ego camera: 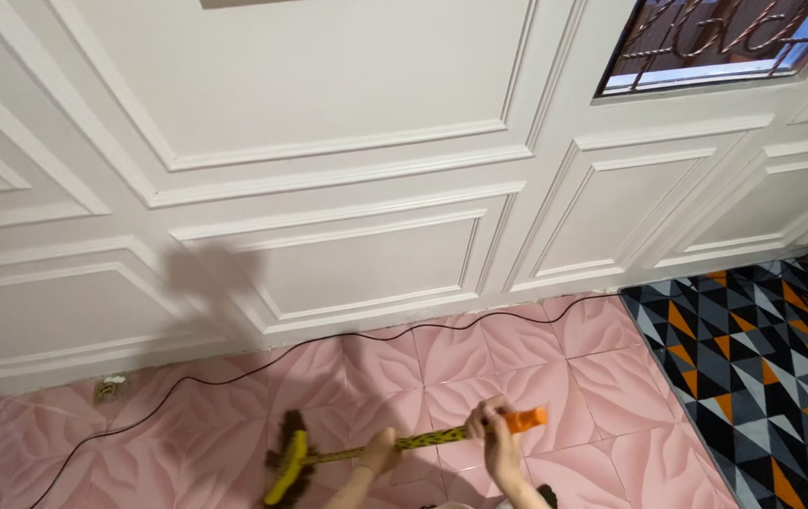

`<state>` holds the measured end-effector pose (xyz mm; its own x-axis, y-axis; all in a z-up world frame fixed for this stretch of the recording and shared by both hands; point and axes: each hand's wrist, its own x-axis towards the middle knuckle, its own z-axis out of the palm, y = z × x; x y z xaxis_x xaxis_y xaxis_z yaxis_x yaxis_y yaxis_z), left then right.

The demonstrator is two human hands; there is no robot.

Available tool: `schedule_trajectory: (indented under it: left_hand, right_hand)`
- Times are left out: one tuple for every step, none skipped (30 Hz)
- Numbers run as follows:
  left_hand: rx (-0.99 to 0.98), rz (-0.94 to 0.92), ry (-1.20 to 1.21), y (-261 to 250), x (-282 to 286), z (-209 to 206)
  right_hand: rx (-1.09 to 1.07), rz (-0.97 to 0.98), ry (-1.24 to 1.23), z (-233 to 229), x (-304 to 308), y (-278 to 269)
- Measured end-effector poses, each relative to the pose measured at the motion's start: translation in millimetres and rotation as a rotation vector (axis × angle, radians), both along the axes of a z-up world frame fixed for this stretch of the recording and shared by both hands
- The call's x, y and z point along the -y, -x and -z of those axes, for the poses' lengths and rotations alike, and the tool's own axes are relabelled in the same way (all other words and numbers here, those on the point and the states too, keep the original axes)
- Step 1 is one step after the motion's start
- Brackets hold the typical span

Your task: The person is sweeping a patterned floor with a yellow broom.

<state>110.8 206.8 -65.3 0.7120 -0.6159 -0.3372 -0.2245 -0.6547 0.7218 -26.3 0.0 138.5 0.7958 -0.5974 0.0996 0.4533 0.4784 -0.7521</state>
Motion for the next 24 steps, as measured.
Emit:
schedule_trajectory:
  left_hand:
    - [0.018,0.016,-0.043,-2.1,-10.7,0.3]
    - [0.035,0.032,-0.086,-3.9,-21.2,0.5]
    - [0.037,0.035,-0.086,-5.5,-17.5,7.4]
    - [0.074,0.060,-0.101,-7.0,-13.7,14.2]
    - [0.112,0.087,-0.113,-9.9,-7.6,20.9]
    - [0.116,0.092,-0.110,-7.3,11.3,3.9]
    - [0.122,0.105,-0.098,-2.9,29.5,-13.4]
    - [0.128,0.118,-0.086,1.8,47.5,-30.4]
    - [0.126,0.123,-0.085,10.7,70.2,-47.2]
    - [0.101,0.158,0.118,19.6,92.6,-63.8]
    - [0.074,0.191,0.322,28.8,116.1,-80.9]
    - [0.071,0.197,0.324,38.2,137.9,-102.0]
    - [0.034,0.301,0.276,49.7,159.1,-122.6]
    - [-0.002,0.406,0.228,61.5,180.2,-143.3]
    - [-0.004,0.412,0.229,69.9,193.4,-148.0]
    - [0.026,0.482,0.454,78.5,206.6,-152.9]
    - [0.056,0.548,0.679,85.3,218.5,-157.8]
    - [0.055,0.553,0.677,91.2,229.7,-159.5]
    - [0.082,0.561,0.777,95.2,238.7,-160.7]
    - [0.108,0.570,0.876,99.3,247.6,-161.8]
    - [0.110,0.571,0.872,98.5,250.0,-160.3]
    - [0.001,0.597,0.856,97.5,252.3,-158.7]
    - [-0.107,0.622,0.841,95.8,256.8,-157.8]
    - [-0.103,0.622,0.840,95.3,257.3,-140.5]
  right_hand:
    - [-0.009,-0.057,-0.007,-0.2,-5.7,5.1]
    - [-0.019,-0.114,-0.015,-0.5,-11.1,10.5]
    - [-0.017,-0.112,-0.015,2.0,-5.2,13.5]
    - [-0.036,-0.111,-0.013,4.4,0.7,16.6]
    - [-0.054,-0.108,-0.010,6.7,8.0,19.1]
    - [-0.051,-0.102,-0.007,-3.1,22.5,23.0]
    - [-0.087,-0.013,0.005,-13.2,36.4,28.5]
    - [-0.123,0.076,0.017,-23.1,50.1,34.0]
    - [-0.125,0.082,0.017,-49.8,58.8,39.7]
    - [-0.113,0.203,0.038,-76.4,67.4,45.4]
    - [-0.102,0.325,0.059,-103.7,76.7,50.9]
    - [-0.105,0.331,0.060,-128.3,77.5,59.7]
    - [-0.034,0.353,0.090,-152.5,77.6,70.1]
    - [0.036,0.376,0.121,-176.8,77.6,80.5]
    - [0.034,0.382,0.122,-187.0,69.9,89.3]
    - [0.032,0.374,0.242,-197.4,62.1,98.1]
    - [0.031,0.364,0.360,-207.3,53.7,105.4]
    - [0.031,0.369,0.359,-207.1,52.3,102.7]
    - [-0.019,0.424,0.694,-206.2,50.0,98.6]
    - [-0.075,0.467,1.031,-205.2,47.6,94.4]
    - [-0.073,0.467,1.026,-201.5,44.5,89.3]
    - [-0.144,0.452,1.128,-197.7,41.2,84.0]
    - [-0.212,0.436,1.230,-194.5,39.4,78.0]
    - [-0.208,0.436,1.229,-182.6,40.6,74.3]
